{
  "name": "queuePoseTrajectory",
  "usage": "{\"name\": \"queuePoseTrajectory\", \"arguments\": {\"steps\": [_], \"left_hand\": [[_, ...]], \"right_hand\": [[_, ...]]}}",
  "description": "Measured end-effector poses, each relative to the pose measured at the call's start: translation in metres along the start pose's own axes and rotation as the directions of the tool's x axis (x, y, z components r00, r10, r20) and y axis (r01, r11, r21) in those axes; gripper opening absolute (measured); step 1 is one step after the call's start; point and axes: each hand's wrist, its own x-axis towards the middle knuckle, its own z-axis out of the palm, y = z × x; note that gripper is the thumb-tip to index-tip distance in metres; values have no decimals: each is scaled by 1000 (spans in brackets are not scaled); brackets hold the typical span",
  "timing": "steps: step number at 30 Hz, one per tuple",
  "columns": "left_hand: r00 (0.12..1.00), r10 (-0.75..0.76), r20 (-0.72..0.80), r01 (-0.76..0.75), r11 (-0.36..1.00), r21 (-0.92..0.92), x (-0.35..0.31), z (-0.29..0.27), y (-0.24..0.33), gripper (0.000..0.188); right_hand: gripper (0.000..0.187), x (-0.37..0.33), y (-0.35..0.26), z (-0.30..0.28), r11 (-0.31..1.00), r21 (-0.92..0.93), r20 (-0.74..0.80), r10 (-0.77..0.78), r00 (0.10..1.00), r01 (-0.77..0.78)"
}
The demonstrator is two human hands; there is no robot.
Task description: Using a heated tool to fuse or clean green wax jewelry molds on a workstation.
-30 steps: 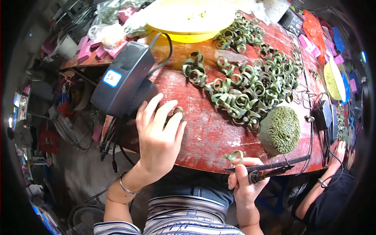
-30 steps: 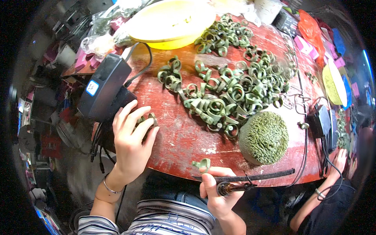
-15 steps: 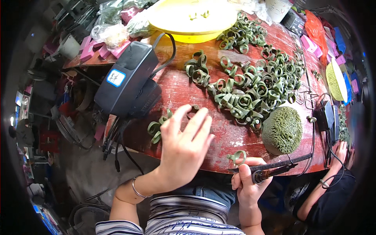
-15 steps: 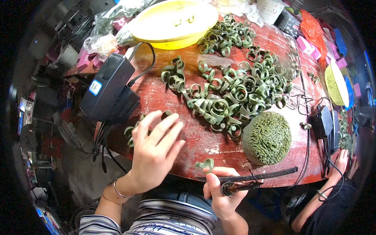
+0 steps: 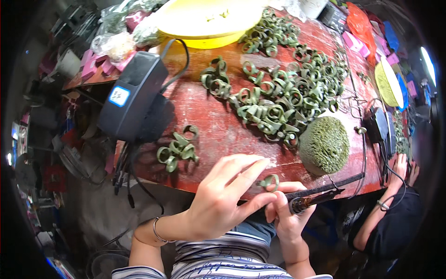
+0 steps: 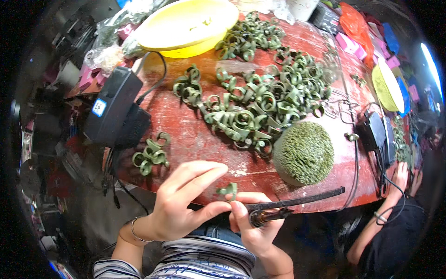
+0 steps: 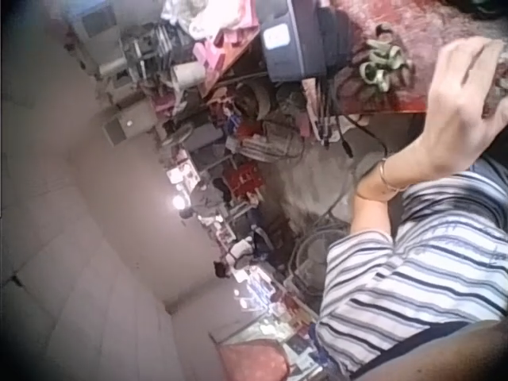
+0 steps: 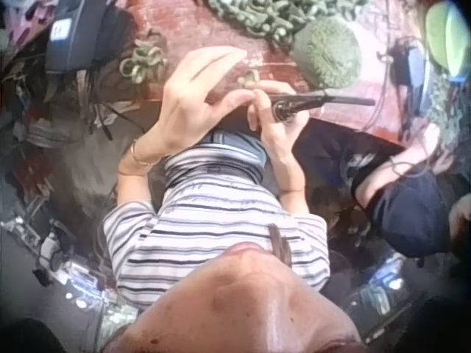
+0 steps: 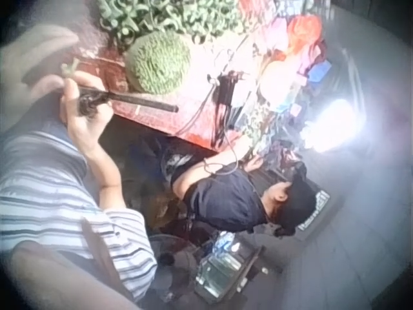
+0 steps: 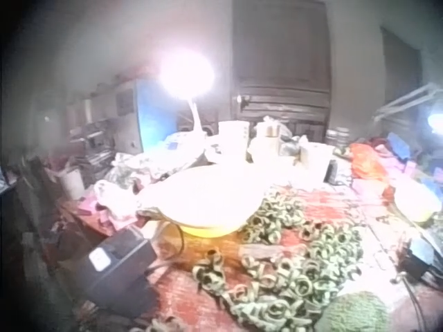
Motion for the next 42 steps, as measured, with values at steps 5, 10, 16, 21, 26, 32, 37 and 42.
{"name": "queuePoseTrajectory", "arguments": {"steps": [5,10,16,21,26,32,37,42], "left_hand": [[943,-225,247,317,836,-447,-1,15,0,42],[946,-267,182,324,788,-524,0,36,-3,22],[886,-423,191,436,618,-654,4,48,-7,17],[892,-372,259,438,563,-701,7,37,-15,28],[896,-352,271,396,358,-846,10,34,-17,37],[909,-349,227,387,508,-769,6,41,-16,45],[952,-295,80,283,751,-596,4,50,-16,44],[946,-319,57,278,709,-649,3,54,-14,44]], "right_hand": [[13,0,-12,-7,999,-7,94,-40,995,41],[15,-7,-36,-21,991,-124,-34,36,999,-40],[11,-7,-46,-45,956,-225,-185,-231,955,188],[28,-9,-54,-68,831,-542,-331,-346,878,123],[36,-8,-50,-82,720,-686,-255,-370,893,102],[33,-10,-28,-92,571,-819,-227,-417,880,60],[31,-11,-13,-99,536,-844,-255,-352,901,-30],[32,-9,-13,-102,542,-840,-249,-338,908,-29]]}}
